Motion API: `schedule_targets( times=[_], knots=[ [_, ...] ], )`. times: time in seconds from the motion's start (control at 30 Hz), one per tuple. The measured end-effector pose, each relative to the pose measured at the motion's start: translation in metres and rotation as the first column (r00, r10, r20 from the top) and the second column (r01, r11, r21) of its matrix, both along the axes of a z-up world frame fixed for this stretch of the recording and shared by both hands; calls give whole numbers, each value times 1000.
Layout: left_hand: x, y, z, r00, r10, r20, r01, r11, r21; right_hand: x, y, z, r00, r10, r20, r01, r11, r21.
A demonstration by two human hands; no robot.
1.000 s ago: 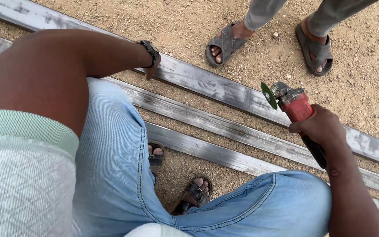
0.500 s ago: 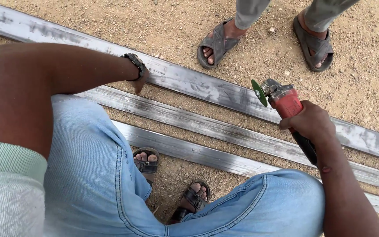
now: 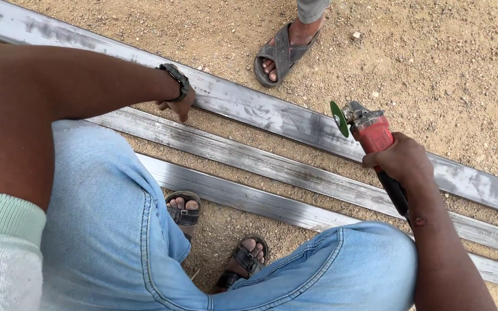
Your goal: The person sits on the ground and uses an angle grinder to grind the surfaces of long metal square tubes laid on the dirt, steadying a bar with one hand while moving the grinder along it, then shifts to grind another bar.
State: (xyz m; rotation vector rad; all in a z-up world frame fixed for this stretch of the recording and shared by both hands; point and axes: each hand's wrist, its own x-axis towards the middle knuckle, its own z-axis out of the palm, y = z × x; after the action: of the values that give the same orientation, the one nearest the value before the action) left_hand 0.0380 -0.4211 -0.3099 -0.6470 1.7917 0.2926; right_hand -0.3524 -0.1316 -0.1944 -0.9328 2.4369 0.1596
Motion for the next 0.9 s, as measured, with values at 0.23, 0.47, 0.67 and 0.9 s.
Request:
schedule_targets(
  times=[0.23,0.47,0.67,0.9],
  knots=[
    [0,0,0,1000,12,14,-12,1000,13,-1,-1,-5,1000,-17,18,17,1000,15],
    [11,-12,-39,995,99,-11,-98,993,73,11,-10,0,1000,18,10,-19,999,38],
    [10,9,15,996,85,-25,-84,995,51,12,-14,0,996,81,-34,-78,994,80],
    [18,-20,-82,982,181,-55,-168,967,190,16,-13,2,995,93,-33,-91,995,50]
  ],
)
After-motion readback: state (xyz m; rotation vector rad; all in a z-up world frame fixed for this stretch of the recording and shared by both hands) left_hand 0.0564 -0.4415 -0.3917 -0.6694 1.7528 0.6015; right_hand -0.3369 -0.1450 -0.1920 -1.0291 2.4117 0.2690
